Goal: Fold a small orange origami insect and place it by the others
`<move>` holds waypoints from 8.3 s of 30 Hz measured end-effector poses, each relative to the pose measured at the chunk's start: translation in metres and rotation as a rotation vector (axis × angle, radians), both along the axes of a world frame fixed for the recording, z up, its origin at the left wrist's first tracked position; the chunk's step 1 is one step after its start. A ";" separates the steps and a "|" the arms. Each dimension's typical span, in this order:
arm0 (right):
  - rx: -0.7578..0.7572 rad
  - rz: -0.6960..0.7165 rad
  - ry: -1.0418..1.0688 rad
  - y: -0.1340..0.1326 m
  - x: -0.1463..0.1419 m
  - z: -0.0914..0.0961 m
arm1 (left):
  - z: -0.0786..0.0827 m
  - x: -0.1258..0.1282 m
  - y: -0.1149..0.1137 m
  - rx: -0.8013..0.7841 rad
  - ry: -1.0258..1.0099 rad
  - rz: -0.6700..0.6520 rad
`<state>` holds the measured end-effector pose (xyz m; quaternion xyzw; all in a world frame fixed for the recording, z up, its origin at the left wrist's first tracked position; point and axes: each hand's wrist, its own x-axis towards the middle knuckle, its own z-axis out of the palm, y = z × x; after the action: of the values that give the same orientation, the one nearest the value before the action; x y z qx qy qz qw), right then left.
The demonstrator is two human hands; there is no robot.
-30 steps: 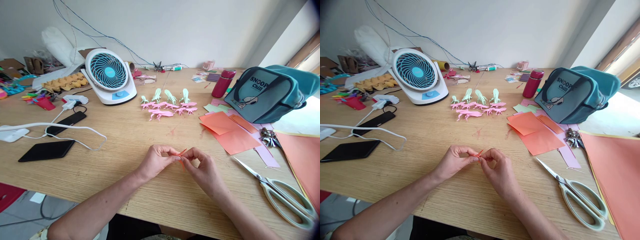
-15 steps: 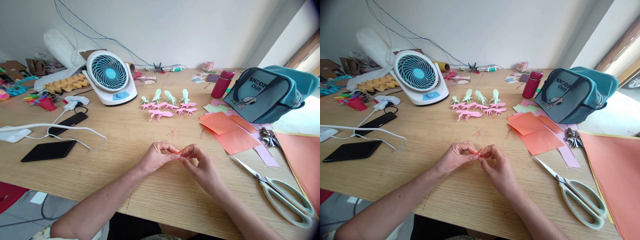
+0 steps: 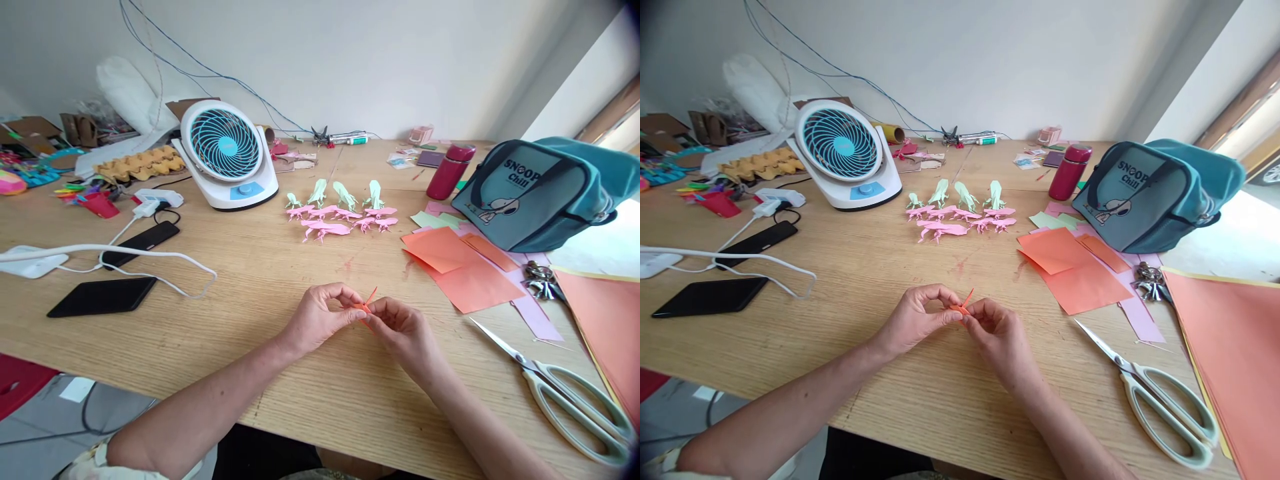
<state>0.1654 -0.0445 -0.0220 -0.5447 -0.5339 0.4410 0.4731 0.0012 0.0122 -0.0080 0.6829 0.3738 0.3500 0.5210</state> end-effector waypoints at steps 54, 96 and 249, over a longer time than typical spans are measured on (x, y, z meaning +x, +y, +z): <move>0.172 -0.005 -0.284 -0.007 -0.004 -0.002 | 0.016 -0.007 -0.002 0.284 0.179 0.008; 0.141 0.097 -0.055 -0.006 0.006 0.007 | 0.008 -0.005 0.000 -0.110 -0.029 -0.068; -0.254 0.259 0.168 0.004 0.027 -0.001 | 0.011 -0.006 -0.010 0.420 0.178 -0.035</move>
<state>0.1926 -0.0401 -0.0225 -0.4879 -0.4984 0.6058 0.3828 -0.0050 0.0025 0.0030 0.8111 0.3253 0.3492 0.3383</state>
